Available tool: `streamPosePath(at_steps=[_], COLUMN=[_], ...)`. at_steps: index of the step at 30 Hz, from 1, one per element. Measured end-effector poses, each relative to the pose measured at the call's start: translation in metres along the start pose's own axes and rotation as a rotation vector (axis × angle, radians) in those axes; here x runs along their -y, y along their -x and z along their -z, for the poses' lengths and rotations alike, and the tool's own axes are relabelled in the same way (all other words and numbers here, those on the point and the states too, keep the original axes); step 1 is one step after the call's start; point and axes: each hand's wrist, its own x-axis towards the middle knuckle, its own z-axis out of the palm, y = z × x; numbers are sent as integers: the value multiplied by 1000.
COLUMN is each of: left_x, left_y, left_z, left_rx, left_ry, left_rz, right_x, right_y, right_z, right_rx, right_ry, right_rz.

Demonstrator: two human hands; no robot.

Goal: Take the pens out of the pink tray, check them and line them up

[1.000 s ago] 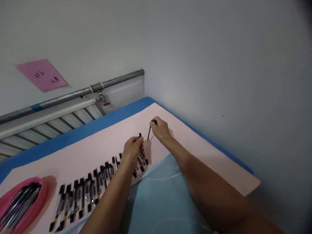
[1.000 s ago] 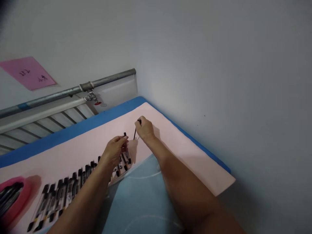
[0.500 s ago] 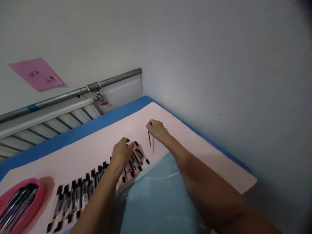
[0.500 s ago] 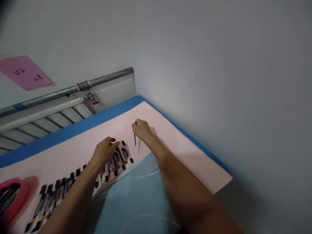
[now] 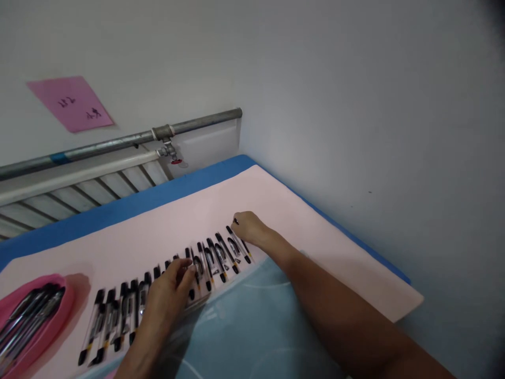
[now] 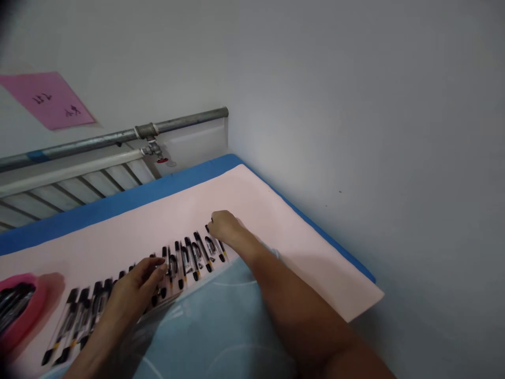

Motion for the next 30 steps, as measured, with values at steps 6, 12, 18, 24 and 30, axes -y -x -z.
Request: streamPosePath(at_steps=[6, 12, 18, 24, 30], left_x=[20, 26, 29, 26, 28], left_y=[-4, -5, -5, -2, -2], left_z=[-5, -4, -5, -2, 1], left_rx=[37, 58, 58, 46, -8], left_ry=[151, 166, 164, 140, 183], left_rz=[24, 14, 0, -8, 2], right_x=[-1, -4, 2, 9, 0], right_y=[0, 8, 34, 44, 29], right_z=[-9, -4, 20, 31, 12], right_rx=[37, 103, 251, 343, 34], right_ry=[-71, -124, -143, -162, -35], right_rz=[-35, -4, -33, -83, 58])
